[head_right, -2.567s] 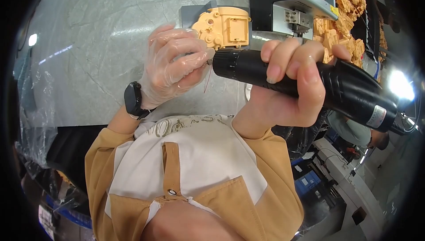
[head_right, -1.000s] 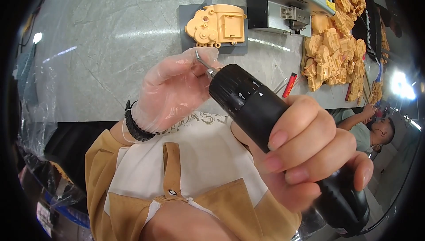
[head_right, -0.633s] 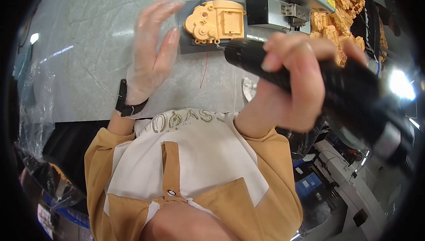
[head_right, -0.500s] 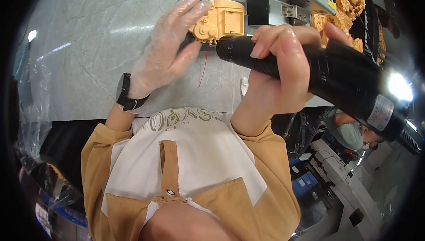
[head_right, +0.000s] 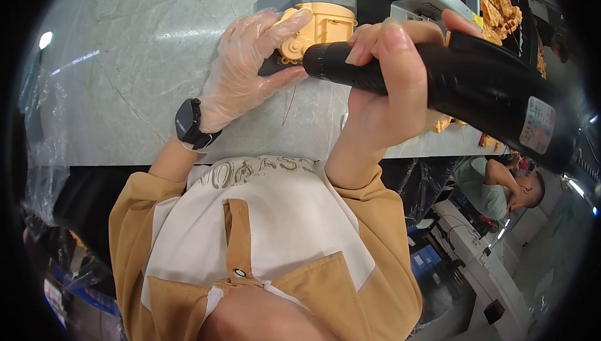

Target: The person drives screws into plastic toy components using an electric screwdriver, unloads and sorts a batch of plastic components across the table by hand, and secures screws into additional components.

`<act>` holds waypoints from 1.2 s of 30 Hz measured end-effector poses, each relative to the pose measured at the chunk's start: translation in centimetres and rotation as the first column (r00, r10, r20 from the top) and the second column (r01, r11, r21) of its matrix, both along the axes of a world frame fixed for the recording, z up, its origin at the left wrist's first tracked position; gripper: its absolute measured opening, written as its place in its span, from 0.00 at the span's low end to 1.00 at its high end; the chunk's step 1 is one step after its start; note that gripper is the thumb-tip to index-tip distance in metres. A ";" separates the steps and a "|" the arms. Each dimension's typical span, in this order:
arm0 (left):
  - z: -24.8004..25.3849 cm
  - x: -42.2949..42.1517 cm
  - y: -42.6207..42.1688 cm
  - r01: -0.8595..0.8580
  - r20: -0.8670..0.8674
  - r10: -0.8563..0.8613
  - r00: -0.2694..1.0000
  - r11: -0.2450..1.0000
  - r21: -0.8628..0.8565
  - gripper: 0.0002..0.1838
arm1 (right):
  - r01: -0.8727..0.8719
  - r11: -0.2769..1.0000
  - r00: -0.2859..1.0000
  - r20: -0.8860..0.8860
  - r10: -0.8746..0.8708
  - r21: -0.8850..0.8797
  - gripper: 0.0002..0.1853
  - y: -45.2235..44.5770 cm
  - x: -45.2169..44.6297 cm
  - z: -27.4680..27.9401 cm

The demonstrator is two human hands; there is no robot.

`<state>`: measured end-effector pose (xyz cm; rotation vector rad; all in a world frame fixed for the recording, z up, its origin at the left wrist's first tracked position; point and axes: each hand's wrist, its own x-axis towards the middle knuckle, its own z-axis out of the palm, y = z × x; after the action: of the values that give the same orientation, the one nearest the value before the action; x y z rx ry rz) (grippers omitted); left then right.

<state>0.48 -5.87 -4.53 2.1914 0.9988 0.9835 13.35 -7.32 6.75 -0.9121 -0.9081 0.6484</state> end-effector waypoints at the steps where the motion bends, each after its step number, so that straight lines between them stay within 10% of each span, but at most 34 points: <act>1: 0.1 0.0 0.0 -0.002 -0.001 0.002 1.000 1.000 -0.001 0.35 | -0.002 1.000 1.000 -0.001 0.002 -0.001 0.26 0.0 -0.1 0.0; 15: 0.0 0.0 -0.1 -0.034 0.005 0.034 0.999 0.999 -0.043 0.39 | -0.080 0.997 0.970 0.231 0.079 -0.005 0.26 -0.5 -1.2 -0.6; 30: 1.0 0.0 0.8 -0.024 0.001 0.024 1.000 0.999 0.024 0.34 | -0.101 0.994 0.992 0.074 0.099 0.026 0.23 -0.7 -0.7 -1.0; 34: 1.3 0.2 1.3 0.006 -0.012 -0.005 1.000 0.999 0.039 0.33 | 0.152 0.923 0.986 -0.112 -0.119 0.355 0.14 -3.4 6.6 1.1; 36: 1.4 -0.2 0.7 0.012 -0.021 -0.011 1.000 0.999 0.040 0.34 | 0.425 0.876 0.903 -0.174 -0.393 0.229 0.17 -3.3 11.9 0.7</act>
<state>0.29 -5.14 -3.10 2.2422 0.9829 0.9858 25.24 -10.60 7.42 -0.7832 -0.6411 0.2061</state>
